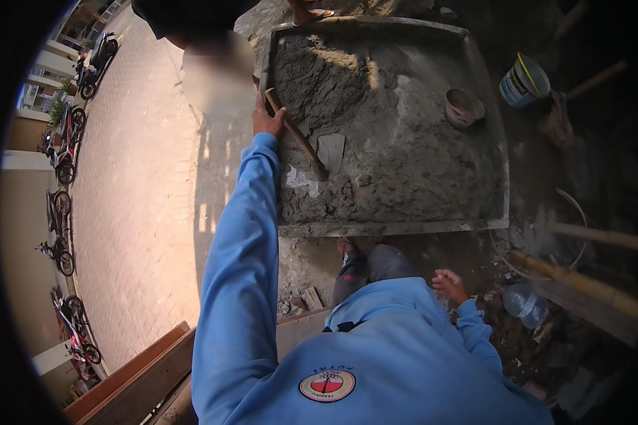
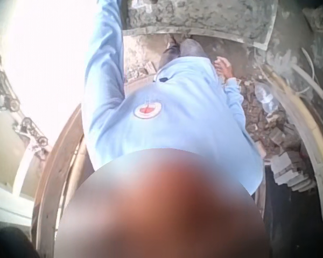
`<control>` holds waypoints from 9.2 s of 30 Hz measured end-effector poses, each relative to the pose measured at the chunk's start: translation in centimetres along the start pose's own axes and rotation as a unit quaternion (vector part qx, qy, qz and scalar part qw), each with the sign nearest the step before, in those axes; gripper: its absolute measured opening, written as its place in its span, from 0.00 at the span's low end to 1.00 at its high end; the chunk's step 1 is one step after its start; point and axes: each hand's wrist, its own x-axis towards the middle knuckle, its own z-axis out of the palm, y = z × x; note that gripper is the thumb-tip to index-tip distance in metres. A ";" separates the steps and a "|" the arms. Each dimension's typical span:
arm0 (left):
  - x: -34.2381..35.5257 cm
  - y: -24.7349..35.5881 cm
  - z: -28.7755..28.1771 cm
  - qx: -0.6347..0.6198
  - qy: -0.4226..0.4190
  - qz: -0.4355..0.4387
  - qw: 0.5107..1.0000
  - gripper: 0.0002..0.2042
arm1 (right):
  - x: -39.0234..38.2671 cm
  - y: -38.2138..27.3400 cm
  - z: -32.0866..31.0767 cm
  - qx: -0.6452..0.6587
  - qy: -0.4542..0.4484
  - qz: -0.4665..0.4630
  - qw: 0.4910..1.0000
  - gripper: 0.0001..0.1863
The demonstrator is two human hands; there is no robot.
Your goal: The person uses a hoe to mix wet concrete in a rectangular metal tray. They repeatedly turn and fold the mixture to homogenize it. A second person stands nearby but does not assist during the clip.
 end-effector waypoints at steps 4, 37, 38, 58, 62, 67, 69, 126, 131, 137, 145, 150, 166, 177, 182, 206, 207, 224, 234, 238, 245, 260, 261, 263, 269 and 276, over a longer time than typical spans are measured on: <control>7.8 -1.6 1.1 0.240 0.025 0.116 0.964 0.42 | 0.5 -2.8 4.2 -0.027 -0.073 0.028 0.997 0.25; -46.4 -11.0 3.4 0.061 -0.495 -0.066 0.865 0.22 | 19.5 -8.0 24.6 0.316 0.144 -0.076 0.935 0.20; -45.6 -11.1 6.1 0.013 -0.495 -0.044 0.868 0.22 | 19.3 -10.4 21.7 0.290 0.148 -0.076 0.943 0.21; -45.8 -14.4 -1.5 0.141 -0.461 -0.180 0.857 0.16 | 24.8 -1.8 28.3 0.464 0.137 0.111 0.868 0.09; -42.0 -12.4 6.4 0.079 -0.466 -0.151 0.868 0.16 | 24.3 -10.4 22.0 0.466 0.184 0.004 0.865 0.15; -38.9 -13.9 19.1 0.023 -0.461 -0.090 0.882 0.18 | 36.8 -13.0 14.8 0.347 0.260 -0.067 0.899 0.11; -40.3 -14.8 18.6 0.018 -0.431 -0.106 0.896 0.18 | 40.5 -10.2 16.8 0.270 0.270 0.058 0.922 0.12; -46.8 -7.2 -0.9 -0.040 -0.402 -0.244 0.882 0.15 | 21.0 -14.0 28.4 0.313 0.043 0.033 0.948 0.16; -39.1 -7.5 9.7 -0.112 -0.332 -0.197 0.916 0.19 | 35.0 -19.5 24.0 0.226 0.106 -0.087 0.964 0.14; -40.5 -5.3 2.3 -0.071 -0.395 -0.351 0.846 0.17 | 37.6 -5.1 29.5 0.186 -0.017 0.270 0.945 0.13; -44.9 -9.2 -11.1 -0.017 -0.489 -0.327 0.809 0.20 | 24.0 -6.2 35.3 0.366 0.008 0.179 0.913 0.13; -51.0 -20.9 -12.3 -0.001 -0.494 -0.292 0.819 0.17 | 16.2 -5.6 40.5 0.362 0.002 0.101 0.927 0.13; -46.3 -11.9 -4.0 -0.056 -0.328 -0.339 0.880 0.22 | 33.3 -1.5 41.0 0.169 0.045 0.202 0.964 0.12; -42.8 -12.0 7.3 -0.008 -0.478 -0.128 0.869 0.17 | 20.9 -17.1 22.5 0.349 0.138 -0.120 0.919 0.14; -34.6 -4.5 25.1 -0.163 -0.392 -0.062 0.903 0.13 | 34.2 -25.0 8.5 0.186 0.320 -0.178 0.912 0.07; -34.7 -6.3 21.6 -0.040 -0.613 -0.038 0.788 0.16 | 31.9 -10.9 4.9 0.391 0.377 -0.042 0.839 0.05; -34.4 -6.1 21.0 0.014 -0.599 -0.058 0.799 0.16 | 34.0 -8.9 5.8 0.379 0.372 0.058 0.845 0.04; -42.8 -13.0 2.4 0.044 -0.536 -0.140 0.832 0.16 | 20.9 -8.8 22.9 0.510 0.130 -0.017 0.850 0.13; -35.7 -4.7 28.0 -0.078 -0.464 -0.175 0.865 0.15 | 43.0 -15.5 6.6 0.215 0.296 0.086 0.927 0.09; -40.7 -6.6 16.8 -0.051 -0.488 -0.248 0.836 0.15 | 41.0 -6.4 13.3 0.295 0.212 0.117 0.924 0.10; -45.8 -9.2 4.5 0.043 -0.496 -0.136 0.856 0.16 | 21.6 -9.0 20.8 0.453 0.119 0.025 0.883 0.12; -36.0 0.1 12.8 -0.113 -0.425 -0.345 0.829 0.16 | 42.1 -9.8 20.3 0.114 0.009 0.275 0.955 0.07; -36.8 0.8 11.2 -0.117 -0.421 -0.342 0.832 0.17 | 41.1 -8.2 20.7 0.141 -0.001 0.216 0.966 0.10; -38.7 2.4 7.4 -0.110 -0.415 -0.338 0.838 0.18 | 37.7 -7.3 21.0 0.235 -0.030 0.199 0.951 0.10; -41.1 -5.6 -5.2 -0.014 -0.560 -0.265 0.785 0.22 | 23.0 -10.2 26.7 0.384 0.023 0.198 0.902 0.13; -46.0 -20.5 -10.8 0.005 -0.562 -0.138 0.815 0.22 | 13.6 -6.4 31.5 0.464 -0.011 0.098 0.880 0.11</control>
